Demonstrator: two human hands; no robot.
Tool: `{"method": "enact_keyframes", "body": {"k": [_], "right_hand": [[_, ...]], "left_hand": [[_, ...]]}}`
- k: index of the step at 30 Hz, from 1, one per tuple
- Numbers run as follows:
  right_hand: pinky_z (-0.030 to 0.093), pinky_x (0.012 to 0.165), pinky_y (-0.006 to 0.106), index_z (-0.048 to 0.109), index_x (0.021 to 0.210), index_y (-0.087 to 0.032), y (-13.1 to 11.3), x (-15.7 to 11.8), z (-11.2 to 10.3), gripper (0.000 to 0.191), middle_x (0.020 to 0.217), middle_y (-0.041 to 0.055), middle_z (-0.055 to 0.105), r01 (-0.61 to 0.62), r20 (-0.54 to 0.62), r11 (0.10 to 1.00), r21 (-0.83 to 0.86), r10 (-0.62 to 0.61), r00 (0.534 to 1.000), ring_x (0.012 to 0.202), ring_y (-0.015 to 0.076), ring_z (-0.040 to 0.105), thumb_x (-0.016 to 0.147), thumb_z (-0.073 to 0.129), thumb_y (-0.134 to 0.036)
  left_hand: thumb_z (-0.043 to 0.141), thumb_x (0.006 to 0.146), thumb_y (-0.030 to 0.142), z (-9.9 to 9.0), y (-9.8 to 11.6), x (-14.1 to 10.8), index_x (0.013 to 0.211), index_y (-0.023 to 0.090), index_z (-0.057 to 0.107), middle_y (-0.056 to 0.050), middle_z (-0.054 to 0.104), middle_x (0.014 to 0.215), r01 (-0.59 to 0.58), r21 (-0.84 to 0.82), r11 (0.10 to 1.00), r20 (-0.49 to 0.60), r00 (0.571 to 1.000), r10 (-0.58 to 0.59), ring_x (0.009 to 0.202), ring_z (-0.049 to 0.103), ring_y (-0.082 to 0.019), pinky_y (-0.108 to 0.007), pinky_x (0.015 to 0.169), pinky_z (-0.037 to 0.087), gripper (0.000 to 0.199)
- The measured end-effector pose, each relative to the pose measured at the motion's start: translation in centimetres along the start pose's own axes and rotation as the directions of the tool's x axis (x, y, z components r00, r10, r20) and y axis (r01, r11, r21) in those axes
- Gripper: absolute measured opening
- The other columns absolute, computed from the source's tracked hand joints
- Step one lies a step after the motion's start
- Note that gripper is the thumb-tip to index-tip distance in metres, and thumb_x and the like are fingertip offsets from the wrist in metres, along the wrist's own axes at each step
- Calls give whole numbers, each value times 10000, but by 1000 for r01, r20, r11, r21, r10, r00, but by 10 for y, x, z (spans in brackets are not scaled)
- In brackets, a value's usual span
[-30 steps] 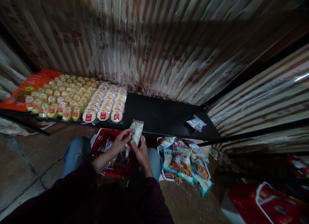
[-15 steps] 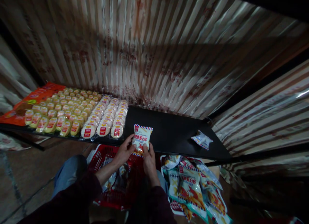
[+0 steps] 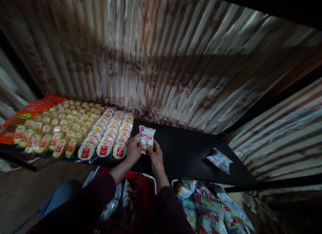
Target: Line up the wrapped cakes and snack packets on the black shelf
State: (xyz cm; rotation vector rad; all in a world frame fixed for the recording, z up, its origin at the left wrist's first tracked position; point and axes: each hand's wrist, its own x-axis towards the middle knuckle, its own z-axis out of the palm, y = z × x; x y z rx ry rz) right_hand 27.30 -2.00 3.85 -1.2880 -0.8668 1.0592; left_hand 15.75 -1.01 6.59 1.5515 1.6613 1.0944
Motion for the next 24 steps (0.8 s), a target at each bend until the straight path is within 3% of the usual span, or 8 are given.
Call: {"method": "enact_keyframes", "body": {"k": [5,9,19,24], "right_hand": [[537,770,321,557,1223,-178,6,30,7,570,1078,82,700,55,-27,995,-88,-57,998,879,209,664,693,638,-372],[532,760,319,562,1223,-178,9,52,10,557,1057,84,702,68,-67,989,-131,-78,995,867,208,660,698,620,-351],[503,810,319,597,1187,-180,18,102,30,489,1010,69,711,132,-95,955,-265,-162,982,878,200,652,723,583,-334],[478,874,332,615,1162,-162,18,123,41,459,1040,92,706,100,-96,911,-400,-150,984,934,214,651,725,582,-296]], "left_hand": [[432,835,108,10,5,24,1353,223,469,-45,545,1353,63,8,998,34,997,-63,1201,529,-170,-289,1044,386,532],[418,832,103,20,8,40,1382,246,436,-52,524,1373,84,18,996,76,993,-85,1199,535,-195,-319,1045,387,568],[425,837,125,36,2,74,1322,136,485,-173,467,1402,46,170,984,46,997,-55,1305,434,-272,-405,1065,352,489],[419,857,137,38,3,83,1319,67,481,-216,428,1424,2,254,967,6,1000,-4,1356,364,-283,-415,1111,294,472]]}}
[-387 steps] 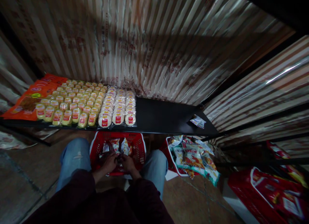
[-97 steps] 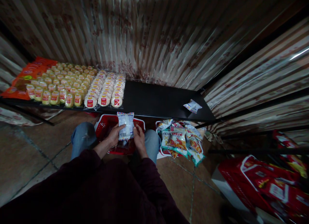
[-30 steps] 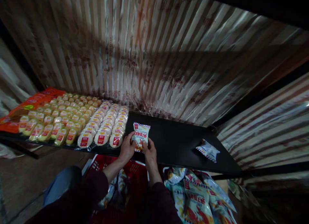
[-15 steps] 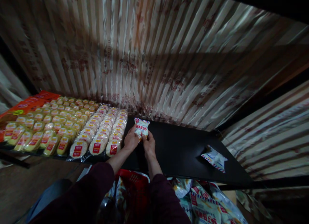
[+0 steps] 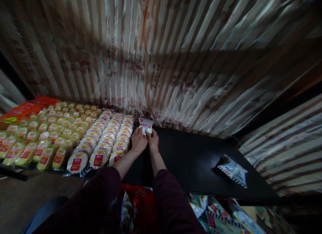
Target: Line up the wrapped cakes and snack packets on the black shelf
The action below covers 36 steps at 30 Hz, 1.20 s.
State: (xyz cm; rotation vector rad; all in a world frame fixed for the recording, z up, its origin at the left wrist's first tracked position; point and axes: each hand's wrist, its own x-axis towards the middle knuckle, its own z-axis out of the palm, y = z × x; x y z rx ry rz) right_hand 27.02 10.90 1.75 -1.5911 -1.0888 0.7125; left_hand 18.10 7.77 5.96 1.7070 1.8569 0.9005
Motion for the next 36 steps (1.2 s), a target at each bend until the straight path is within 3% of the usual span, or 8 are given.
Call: {"method": "enact_keyframes", "body": {"k": [7,17,25,29,36], "right_hand": [[488,854,341,631,1147,-183,3,20,18,425,998,81,717,-17,-1,997,-76,17,1000,898,214,658,734,570,-256],[481,865,324,649,1136,-230,8,40,30,394,992,47,724,29,40,993,-118,-24,999,934,207,651,756,551,-266],[462,893,339,614,1191,-203,1,35,30,402,1055,90,700,75,57,965,-252,-63,996,955,228,643,809,534,-299],[422,954,359,591,1226,-183,0,27,25,445,1187,126,634,147,34,933,-329,-144,989,1056,245,594,798,550,-295],[446,936,321,608,1210,-222,5,26,26,425,1153,69,660,172,94,954,-244,-153,984,1018,200,607,794,537,-269]], "left_hand": [[424,820,95,9,-9,9,1295,62,505,-196,469,1399,-112,-29,993,13,994,112,1365,347,-282,-437,1138,267,483],[432,750,57,24,-25,26,1303,97,522,-172,513,1370,-122,-43,992,45,991,124,1370,342,-275,-459,1152,234,562],[428,753,65,24,-26,32,1277,47,536,-202,523,1345,-113,-20,993,52,992,114,1366,342,-284,-443,1157,221,535],[429,791,118,23,-26,31,1274,98,540,-172,553,1319,-146,-29,989,20,989,147,1363,344,-285,-462,1151,221,496],[410,834,159,26,-27,30,1256,97,542,-165,559,1307,-153,-34,988,-13,988,153,1367,333,-286,-454,1154,211,447]]}}
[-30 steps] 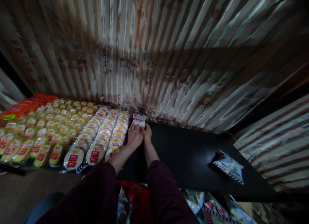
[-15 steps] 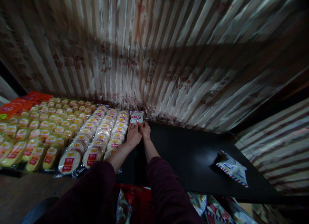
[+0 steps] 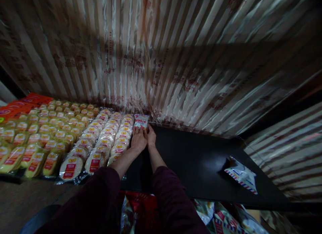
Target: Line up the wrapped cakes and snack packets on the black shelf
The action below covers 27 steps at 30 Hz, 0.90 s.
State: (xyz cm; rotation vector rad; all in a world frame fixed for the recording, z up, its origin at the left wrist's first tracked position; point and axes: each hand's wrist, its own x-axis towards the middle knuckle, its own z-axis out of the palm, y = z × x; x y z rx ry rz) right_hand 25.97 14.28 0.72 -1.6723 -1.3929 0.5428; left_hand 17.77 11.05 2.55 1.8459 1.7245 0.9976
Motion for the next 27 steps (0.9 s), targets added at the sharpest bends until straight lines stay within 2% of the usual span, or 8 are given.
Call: {"method": "enact_keyframes", "body": {"k": [8,14,18,23,27], "right_hand": [[439,970,374,613,1209,-200,4,3,0,457,1150,90,677,-54,14,995,87,53,999,1038,231,626,762,602,-294],[400,1024,367,587,1240,-159,2,-6,-8,497,1236,118,629,-81,4,995,63,81,997,1132,236,584,749,599,-235],[410,1015,365,610,1205,-149,0,-29,-19,446,1204,122,639,-130,-34,991,26,131,991,1117,238,590,765,576,-219],[450,957,338,657,1107,-147,-8,-70,-36,351,1120,111,670,-98,-21,990,-97,97,995,1030,217,624,786,516,-153],[452,945,317,680,1037,-139,-16,-107,-47,307,1104,116,682,-75,11,988,-137,77,997,1020,202,624,806,478,-126]], "left_hand": [[399,824,138,-1,3,0,1269,45,511,-208,510,1351,-10,-2,1000,33,999,10,1397,264,-310,-502,1156,176,468],[382,808,65,-11,14,-15,1206,77,574,-190,541,1319,-29,28,999,66,997,27,1395,276,-300,-495,1155,193,442],[390,821,60,-21,24,-37,1166,77,605,-182,587,1260,-42,55,998,142,989,33,1344,378,-263,-418,1143,254,408],[408,840,77,-34,32,-74,1146,78,612,-186,550,1317,48,81,996,207,976,-64,1263,485,-228,-334,1076,359,367],[386,837,52,-44,32,-109,1121,86,616,-175,609,1232,18,49,999,205,978,-28,1168,559,-215,-321,1025,404,367]]}}
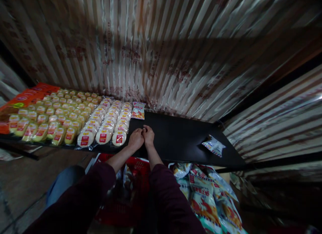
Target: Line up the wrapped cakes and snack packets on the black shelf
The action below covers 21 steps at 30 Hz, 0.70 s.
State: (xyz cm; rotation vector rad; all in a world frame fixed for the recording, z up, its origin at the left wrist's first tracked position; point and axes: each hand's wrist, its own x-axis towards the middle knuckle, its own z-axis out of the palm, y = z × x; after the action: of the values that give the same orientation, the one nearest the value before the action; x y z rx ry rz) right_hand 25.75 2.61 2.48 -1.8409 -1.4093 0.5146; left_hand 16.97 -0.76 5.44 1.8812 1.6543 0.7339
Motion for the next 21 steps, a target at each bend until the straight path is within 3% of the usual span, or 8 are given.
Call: {"method": "enact_keyframes", "body": {"k": [6,13,17,19,21], "right_hand": [[471,879,249,698,938,-217,4,-71,-3,348,962,14,724,6,63,993,122,-14,998,902,135,648,775,435,-57],[458,912,267,702,931,-184,18,-165,3,372,1002,56,699,84,54,979,187,-96,994,939,154,620,754,403,-50],[459,913,262,711,925,-189,44,-209,19,368,973,53,707,-24,123,986,166,3,992,935,157,630,764,408,-57],[461,912,267,721,902,-187,62,-226,29,351,964,60,714,-129,210,988,88,108,972,933,166,639,759,428,-58],[465,910,274,727,908,-206,80,-237,38,324,978,55,717,-244,264,970,-1,236,935,947,174,645,776,454,-90]], "left_hand": [[392,770,-1,5,-22,-62,1098,112,611,-140,650,1120,-37,-99,994,-33,999,34,1040,608,-208,-334,956,447,411],[403,710,-16,12,-62,-141,1065,151,626,-100,624,1116,-131,-217,967,-12,991,131,1063,575,-182,-317,973,438,451],[431,717,-14,28,-84,-175,1078,171,640,-82,636,1137,20,-167,986,163,987,7,1060,582,-168,-286,974,427,456],[466,729,-8,39,-94,-188,1050,162,656,-87,650,1145,197,-79,977,275,947,-168,1092,579,-167,-257,971,415,410],[473,763,12,51,-102,-199,1048,155,657,-103,666,1126,362,25,932,286,890,-354,1071,599,-181,-266,954,418,369]]}}
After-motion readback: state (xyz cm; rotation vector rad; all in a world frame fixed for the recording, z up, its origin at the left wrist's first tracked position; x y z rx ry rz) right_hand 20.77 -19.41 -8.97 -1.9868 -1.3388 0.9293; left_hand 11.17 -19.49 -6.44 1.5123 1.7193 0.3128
